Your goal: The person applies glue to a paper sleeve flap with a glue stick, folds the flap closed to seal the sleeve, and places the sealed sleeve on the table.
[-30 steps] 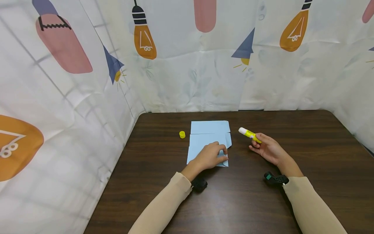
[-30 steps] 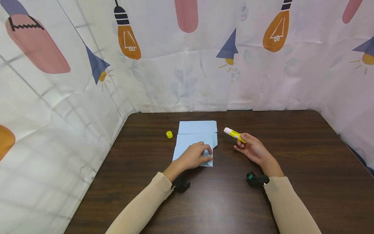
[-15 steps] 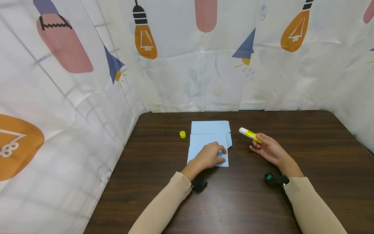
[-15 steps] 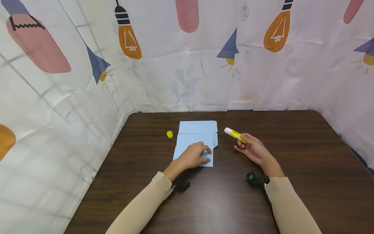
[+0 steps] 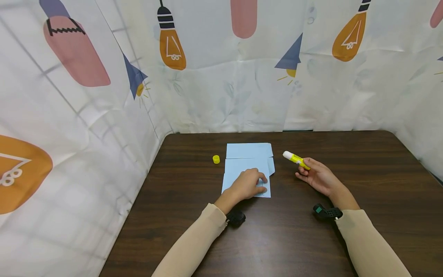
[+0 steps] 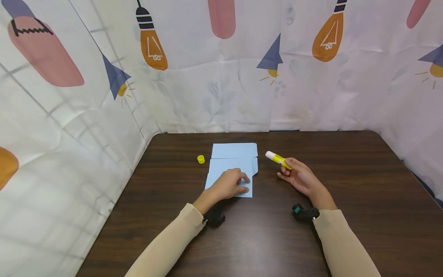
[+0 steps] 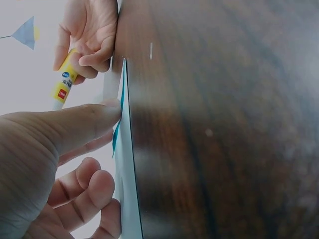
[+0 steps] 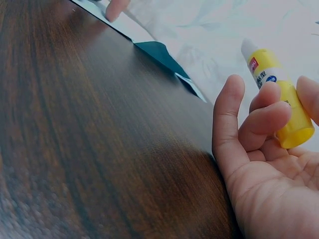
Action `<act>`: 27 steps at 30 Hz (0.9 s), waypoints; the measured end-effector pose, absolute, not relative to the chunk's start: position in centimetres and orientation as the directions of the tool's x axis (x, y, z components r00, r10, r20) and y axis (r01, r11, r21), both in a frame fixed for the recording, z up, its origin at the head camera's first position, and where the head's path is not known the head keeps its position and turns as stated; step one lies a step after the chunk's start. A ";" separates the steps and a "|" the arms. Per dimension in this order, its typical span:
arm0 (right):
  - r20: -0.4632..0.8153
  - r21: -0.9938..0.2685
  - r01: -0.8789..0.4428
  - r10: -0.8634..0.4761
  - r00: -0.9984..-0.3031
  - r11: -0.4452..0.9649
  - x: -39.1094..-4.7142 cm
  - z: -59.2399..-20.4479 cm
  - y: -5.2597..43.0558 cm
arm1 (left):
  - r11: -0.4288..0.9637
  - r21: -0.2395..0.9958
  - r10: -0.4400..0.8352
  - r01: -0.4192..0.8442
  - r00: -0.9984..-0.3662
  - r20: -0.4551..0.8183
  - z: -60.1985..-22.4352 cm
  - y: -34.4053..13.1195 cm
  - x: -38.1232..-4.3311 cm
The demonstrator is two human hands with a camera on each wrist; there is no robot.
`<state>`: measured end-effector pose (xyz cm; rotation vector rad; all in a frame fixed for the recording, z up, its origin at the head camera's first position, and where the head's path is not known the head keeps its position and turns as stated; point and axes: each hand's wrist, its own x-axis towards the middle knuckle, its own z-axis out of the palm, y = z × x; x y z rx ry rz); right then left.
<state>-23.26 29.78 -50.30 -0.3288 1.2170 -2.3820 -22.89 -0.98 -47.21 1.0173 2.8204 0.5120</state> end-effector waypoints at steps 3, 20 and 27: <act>0.013 -0.816 0.273 -0.488 -0.873 -0.510 -23.2 -50.3 29.8 | 0.715 0.349 0.639 0.605 -0.769 0.023 -47.2 -1.1 -22.9; 0.025 -0.805 0.278 -0.497 -0.867 -0.525 -23.3 -50.5 29.8 | 0.697 0.408 0.649 0.590 -0.761 -0.007 -47.4 -1.1 -22.9; 0.015 -0.816 0.272 -0.489 -0.872 -0.510 -23.3 -50.4 29.7 | 0.706 0.430 0.646 0.563 -0.761 -0.064 -47.6 -1.2 -23.1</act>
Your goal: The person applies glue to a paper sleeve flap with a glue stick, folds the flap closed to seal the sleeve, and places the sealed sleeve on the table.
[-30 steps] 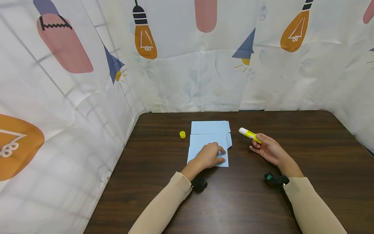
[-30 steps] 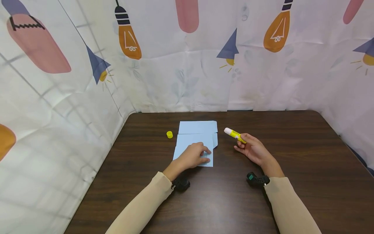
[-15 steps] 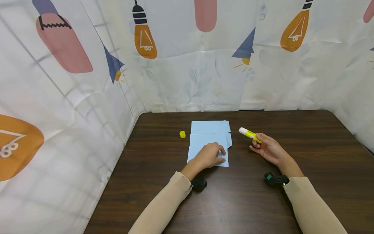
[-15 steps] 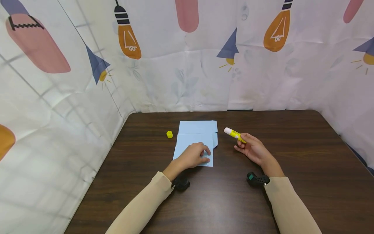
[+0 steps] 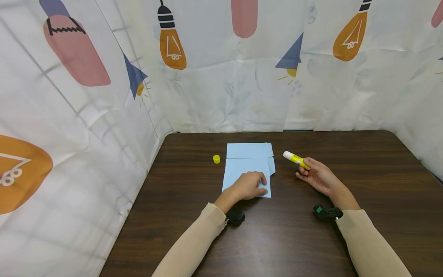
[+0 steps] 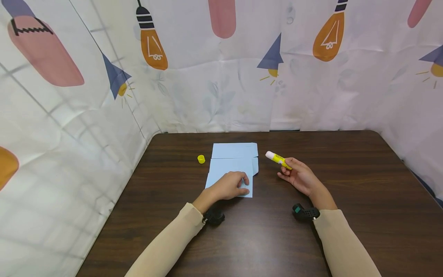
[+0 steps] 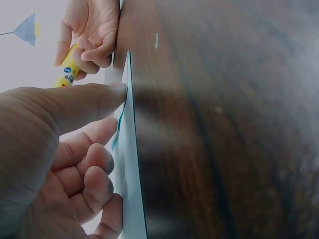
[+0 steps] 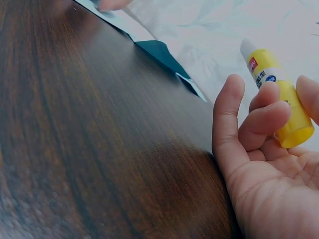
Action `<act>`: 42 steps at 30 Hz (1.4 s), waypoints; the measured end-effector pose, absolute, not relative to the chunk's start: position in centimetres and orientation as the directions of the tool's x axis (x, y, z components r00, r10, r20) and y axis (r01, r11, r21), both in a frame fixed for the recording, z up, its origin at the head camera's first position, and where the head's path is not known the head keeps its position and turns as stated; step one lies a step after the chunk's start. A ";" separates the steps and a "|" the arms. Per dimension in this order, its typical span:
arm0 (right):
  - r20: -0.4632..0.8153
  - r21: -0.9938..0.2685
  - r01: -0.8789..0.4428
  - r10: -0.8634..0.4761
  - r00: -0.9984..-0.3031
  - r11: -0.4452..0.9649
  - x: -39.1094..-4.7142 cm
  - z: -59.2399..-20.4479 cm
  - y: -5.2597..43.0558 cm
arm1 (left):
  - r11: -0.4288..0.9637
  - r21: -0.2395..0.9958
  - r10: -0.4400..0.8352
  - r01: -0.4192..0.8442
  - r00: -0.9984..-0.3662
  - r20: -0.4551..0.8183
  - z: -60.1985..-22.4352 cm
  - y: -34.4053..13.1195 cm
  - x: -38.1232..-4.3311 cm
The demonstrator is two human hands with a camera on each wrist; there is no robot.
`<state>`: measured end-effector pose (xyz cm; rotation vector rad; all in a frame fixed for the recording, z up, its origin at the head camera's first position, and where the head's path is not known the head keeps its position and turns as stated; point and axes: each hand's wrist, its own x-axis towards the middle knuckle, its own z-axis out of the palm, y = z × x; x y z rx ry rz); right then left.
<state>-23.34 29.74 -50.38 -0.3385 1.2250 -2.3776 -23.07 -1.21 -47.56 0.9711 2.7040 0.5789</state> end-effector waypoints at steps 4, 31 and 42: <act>0.020 -0.816 0.268 -0.489 -0.872 -0.512 -23.3 -50.4 29.8 | 0.708 0.432 0.644 0.558 -0.762 -0.072 -47.5 -1.2 -23.0; 0.026 -0.817 0.267 -0.495 -0.869 -0.511 -23.3 -50.5 29.8 | 0.735 0.441 0.621 0.515 -0.773 -0.131 -47.2 -0.9 -22.6; 0.020 -0.824 0.265 -0.493 -0.870 -0.501 -23.3 -50.5 29.9 | 0.748 0.433 0.608 0.503 -0.781 -0.143 -47.2 -0.9 -22.6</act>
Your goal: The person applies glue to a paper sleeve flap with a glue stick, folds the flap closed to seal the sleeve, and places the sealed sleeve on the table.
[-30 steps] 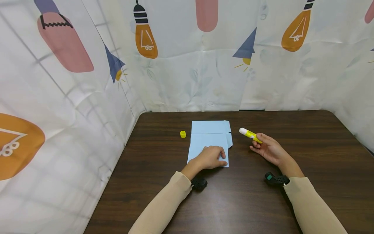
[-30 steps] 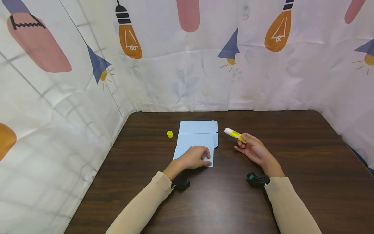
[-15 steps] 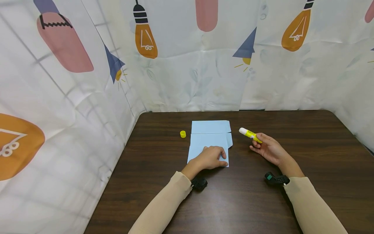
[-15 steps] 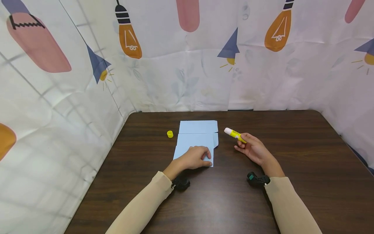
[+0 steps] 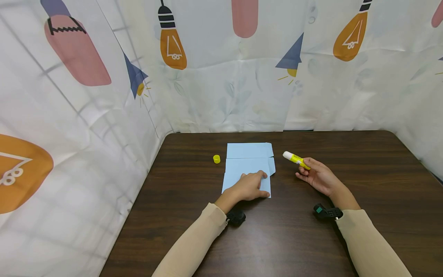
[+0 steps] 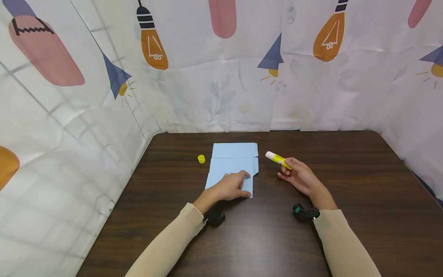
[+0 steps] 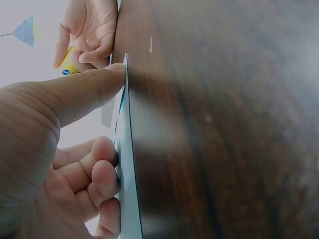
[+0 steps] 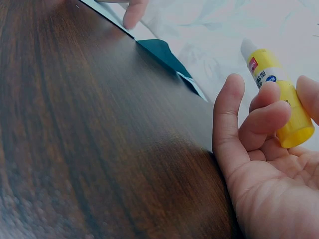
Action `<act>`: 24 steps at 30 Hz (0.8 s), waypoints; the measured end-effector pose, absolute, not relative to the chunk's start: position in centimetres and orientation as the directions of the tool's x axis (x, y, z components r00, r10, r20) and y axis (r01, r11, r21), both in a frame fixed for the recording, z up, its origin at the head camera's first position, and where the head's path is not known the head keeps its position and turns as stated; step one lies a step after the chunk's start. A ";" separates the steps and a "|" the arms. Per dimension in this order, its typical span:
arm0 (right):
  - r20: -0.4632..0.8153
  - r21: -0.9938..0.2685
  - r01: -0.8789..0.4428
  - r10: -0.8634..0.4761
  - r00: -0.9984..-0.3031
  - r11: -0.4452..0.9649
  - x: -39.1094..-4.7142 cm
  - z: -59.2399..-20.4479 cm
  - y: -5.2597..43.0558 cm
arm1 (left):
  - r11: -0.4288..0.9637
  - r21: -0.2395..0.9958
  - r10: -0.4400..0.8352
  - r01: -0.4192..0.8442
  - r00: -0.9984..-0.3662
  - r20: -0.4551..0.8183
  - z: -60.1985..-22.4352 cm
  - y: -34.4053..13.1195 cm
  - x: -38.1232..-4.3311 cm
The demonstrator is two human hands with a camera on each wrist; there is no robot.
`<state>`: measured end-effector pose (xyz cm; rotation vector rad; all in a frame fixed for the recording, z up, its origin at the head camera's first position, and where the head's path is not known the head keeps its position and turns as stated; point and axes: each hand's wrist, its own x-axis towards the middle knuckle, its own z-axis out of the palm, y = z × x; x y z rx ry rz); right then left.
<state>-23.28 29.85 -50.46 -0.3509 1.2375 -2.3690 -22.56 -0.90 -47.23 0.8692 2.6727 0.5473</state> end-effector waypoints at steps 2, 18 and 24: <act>0.023 -0.824 0.263 -0.495 -0.869 -0.502 -23.3 -50.5 29.8 | 0.747 0.432 0.610 0.506 -0.780 -0.140 -47.3 -0.9 -22.6; 0.019 -0.822 0.268 -0.494 -0.869 -0.503 -23.4 -50.6 29.9 | 0.754 0.346 0.627 0.558 -0.769 -0.126 -47.0 -0.6 -22.5; 0.018 -0.823 0.266 -0.492 -0.871 -0.501 -23.4 -50.5 29.9 | 0.782 0.248 0.610 0.572 -0.783 -0.117 -47.0 -0.2 -21.8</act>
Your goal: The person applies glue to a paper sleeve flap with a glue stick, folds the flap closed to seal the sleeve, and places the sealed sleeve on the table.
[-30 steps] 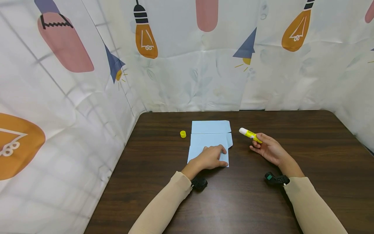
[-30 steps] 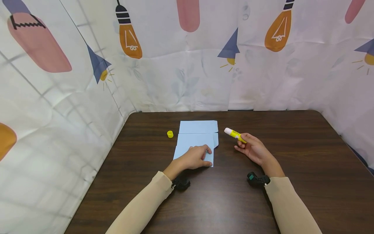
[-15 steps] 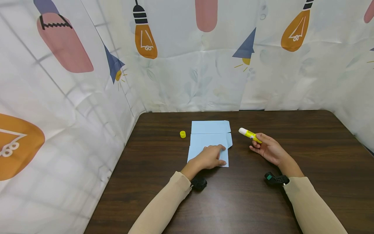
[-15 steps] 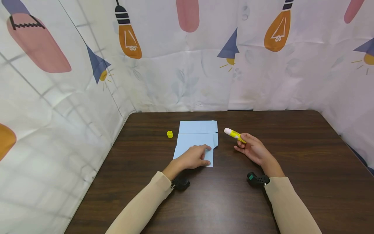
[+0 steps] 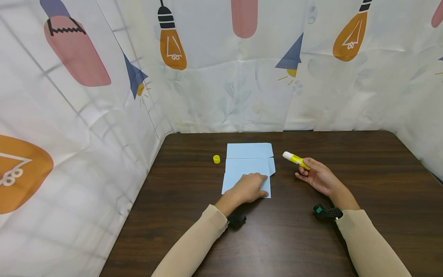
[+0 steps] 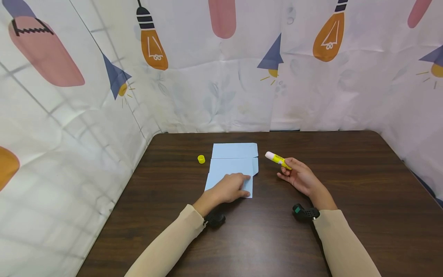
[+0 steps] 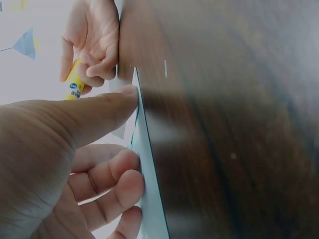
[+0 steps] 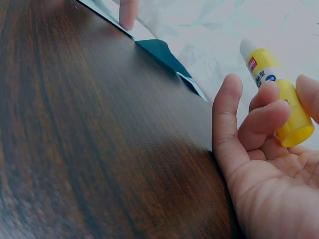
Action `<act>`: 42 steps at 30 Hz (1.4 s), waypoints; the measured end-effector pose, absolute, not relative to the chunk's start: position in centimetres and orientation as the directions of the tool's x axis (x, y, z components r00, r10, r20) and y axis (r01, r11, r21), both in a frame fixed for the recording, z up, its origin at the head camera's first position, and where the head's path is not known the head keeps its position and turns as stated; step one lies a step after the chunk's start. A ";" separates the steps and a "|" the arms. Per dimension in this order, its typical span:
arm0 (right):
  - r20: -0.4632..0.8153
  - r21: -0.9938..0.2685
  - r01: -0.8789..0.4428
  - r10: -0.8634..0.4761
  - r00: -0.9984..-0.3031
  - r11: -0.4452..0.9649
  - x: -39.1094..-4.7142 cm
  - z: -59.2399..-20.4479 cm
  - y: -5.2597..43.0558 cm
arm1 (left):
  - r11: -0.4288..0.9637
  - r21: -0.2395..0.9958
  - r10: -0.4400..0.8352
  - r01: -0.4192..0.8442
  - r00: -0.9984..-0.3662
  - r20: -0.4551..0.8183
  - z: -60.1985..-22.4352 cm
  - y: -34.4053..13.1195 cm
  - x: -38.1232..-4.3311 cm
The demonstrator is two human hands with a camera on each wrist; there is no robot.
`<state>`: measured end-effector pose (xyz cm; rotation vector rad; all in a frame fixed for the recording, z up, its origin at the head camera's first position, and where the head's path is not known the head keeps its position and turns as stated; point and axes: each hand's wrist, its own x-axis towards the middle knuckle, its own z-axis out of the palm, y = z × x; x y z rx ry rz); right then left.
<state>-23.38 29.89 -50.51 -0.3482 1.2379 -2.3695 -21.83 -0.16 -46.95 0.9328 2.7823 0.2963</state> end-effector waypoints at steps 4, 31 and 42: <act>0.018 -0.822 0.269 -0.495 -0.869 -0.502 -23.4 -50.4 29.9 | 0.783 0.197 0.616 0.590 -0.781 -0.108 -46.7 0.0 -21.3; -0.015 -0.871 0.243 -0.472 -0.882 -0.428 -23.5 -49.9 29.0 | 0.861 0.175 0.495 0.478 -0.867 -0.062 -47.1 -3.4 -23.9; -0.176 -0.959 0.226 -0.270 -0.947 -0.171 -23.9 -48.8 26.7 | 0.863 0.171 0.491 0.475 -0.869 -0.066 -47.1 -3.7 -24.2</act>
